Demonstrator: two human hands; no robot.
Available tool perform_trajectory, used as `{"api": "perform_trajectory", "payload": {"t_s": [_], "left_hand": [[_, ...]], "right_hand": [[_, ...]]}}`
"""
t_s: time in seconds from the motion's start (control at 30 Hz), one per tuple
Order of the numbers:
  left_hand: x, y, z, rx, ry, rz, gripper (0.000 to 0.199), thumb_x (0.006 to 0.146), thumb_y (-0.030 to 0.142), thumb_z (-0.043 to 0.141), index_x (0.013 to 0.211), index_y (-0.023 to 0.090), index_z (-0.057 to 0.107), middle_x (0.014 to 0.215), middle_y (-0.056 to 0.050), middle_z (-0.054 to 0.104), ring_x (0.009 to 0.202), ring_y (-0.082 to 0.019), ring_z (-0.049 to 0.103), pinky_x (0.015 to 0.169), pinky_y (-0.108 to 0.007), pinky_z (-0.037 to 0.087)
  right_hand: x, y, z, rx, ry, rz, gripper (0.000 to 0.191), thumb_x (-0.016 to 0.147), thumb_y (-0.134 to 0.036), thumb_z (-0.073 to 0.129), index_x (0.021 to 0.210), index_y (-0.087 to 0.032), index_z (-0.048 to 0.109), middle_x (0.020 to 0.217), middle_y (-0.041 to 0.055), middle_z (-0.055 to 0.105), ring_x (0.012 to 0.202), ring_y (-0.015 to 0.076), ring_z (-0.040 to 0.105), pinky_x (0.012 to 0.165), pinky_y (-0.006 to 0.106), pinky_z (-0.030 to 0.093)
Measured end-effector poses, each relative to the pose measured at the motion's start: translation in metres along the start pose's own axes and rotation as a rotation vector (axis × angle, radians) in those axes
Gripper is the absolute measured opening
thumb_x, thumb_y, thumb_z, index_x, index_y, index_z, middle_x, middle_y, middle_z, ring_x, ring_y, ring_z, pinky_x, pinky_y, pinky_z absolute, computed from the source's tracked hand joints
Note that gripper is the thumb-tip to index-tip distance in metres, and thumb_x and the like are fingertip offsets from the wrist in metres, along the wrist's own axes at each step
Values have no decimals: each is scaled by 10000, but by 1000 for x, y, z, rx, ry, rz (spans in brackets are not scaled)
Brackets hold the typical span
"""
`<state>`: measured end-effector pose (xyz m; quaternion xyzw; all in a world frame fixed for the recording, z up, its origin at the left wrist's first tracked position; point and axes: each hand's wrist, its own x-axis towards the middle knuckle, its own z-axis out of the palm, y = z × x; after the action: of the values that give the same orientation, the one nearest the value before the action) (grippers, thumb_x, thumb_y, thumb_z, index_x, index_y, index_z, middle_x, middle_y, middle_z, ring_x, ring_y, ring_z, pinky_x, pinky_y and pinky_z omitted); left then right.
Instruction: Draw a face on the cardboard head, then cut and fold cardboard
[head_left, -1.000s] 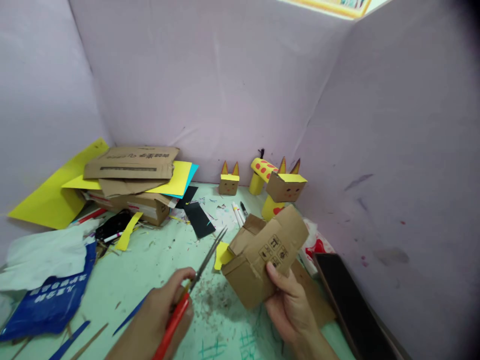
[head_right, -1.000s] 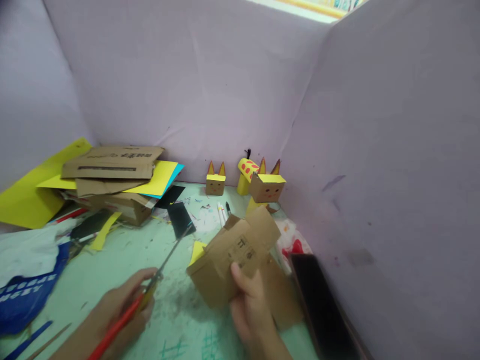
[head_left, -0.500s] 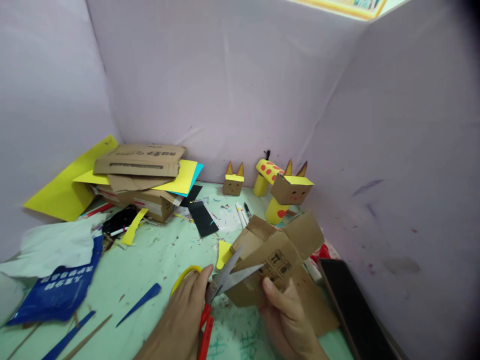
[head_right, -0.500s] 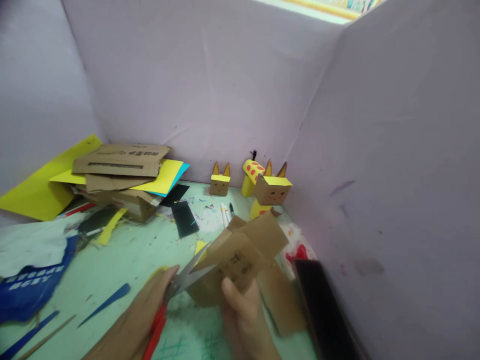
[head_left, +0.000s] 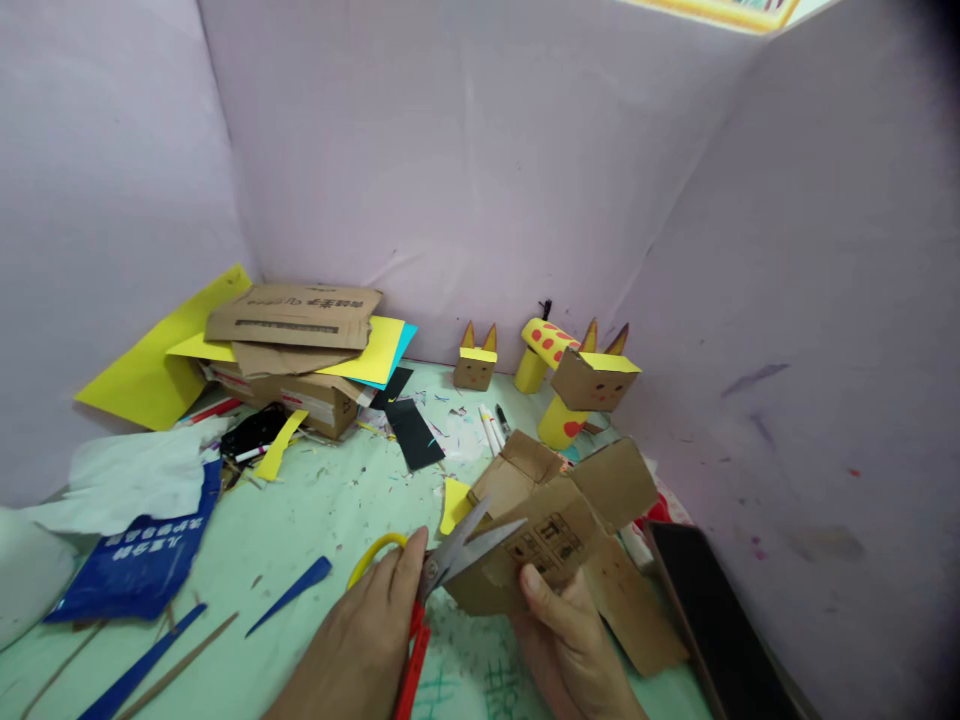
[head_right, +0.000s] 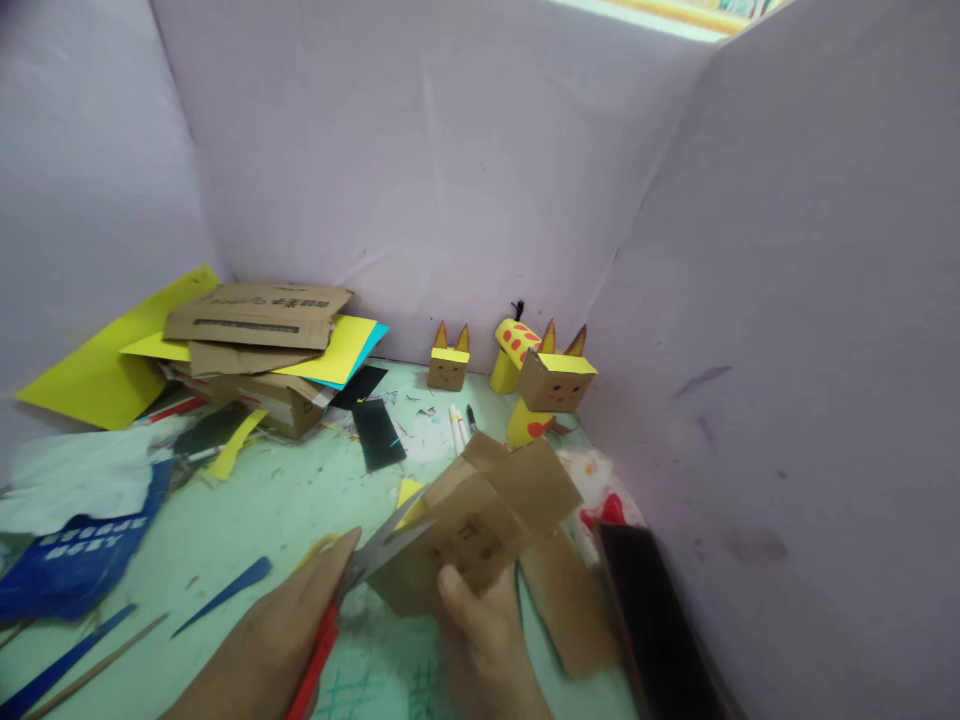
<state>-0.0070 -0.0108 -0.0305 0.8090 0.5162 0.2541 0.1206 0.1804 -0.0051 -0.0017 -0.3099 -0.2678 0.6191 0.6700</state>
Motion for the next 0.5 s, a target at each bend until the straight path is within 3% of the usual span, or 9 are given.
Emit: {"api": "perform_trajectory", "payload": {"t_s": [0.07,0.17,0.23,0.37,0.5], "left_hand": [[-2,-4,2,42,26,78,698,833,42,313,1500,197,180,1333,-152,568,1162,-268,584,925,-372,514],[-2,-7,-5,53,-40,131,718,838,44,330,1506,198,120,1255,-152,615,1075,-255,632,869,-346,539],[-2,-6,-12,32,-77,132,693,842,46,341,1496,194,169,1194,-141,645,1031,-244,647,866,-335,536],[3,-3,-20,-2,-24,115,638,840,56,337,1457,214,293,1065,-123,684,891,-239,672,788,-340,549],[8,0,-13,-143,-18,32,605,819,103,398,1410,231,384,1055,-114,668,952,-255,633,875,-390,512]], "right_hand": [[0,0,-1,-13,-7,13,641,675,-323,798,1257,-336,531,1158,46,697,1099,291,614,923,442,478],[0,0,-3,-12,-10,14,650,682,-314,796,1272,-322,522,1147,55,700,1111,301,606,918,450,483],[0,1,-3,0,-20,21,669,684,-303,796,1289,-314,510,1137,61,703,1115,305,604,921,458,481],[1,1,-3,28,-4,16,666,685,-295,794,1288,-313,514,1105,57,714,1116,300,604,934,458,469],[2,0,-3,-23,-48,-6,619,688,-301,796,1255,-307,549,1122,55,708,1140,295,585,956,448,450]]}}
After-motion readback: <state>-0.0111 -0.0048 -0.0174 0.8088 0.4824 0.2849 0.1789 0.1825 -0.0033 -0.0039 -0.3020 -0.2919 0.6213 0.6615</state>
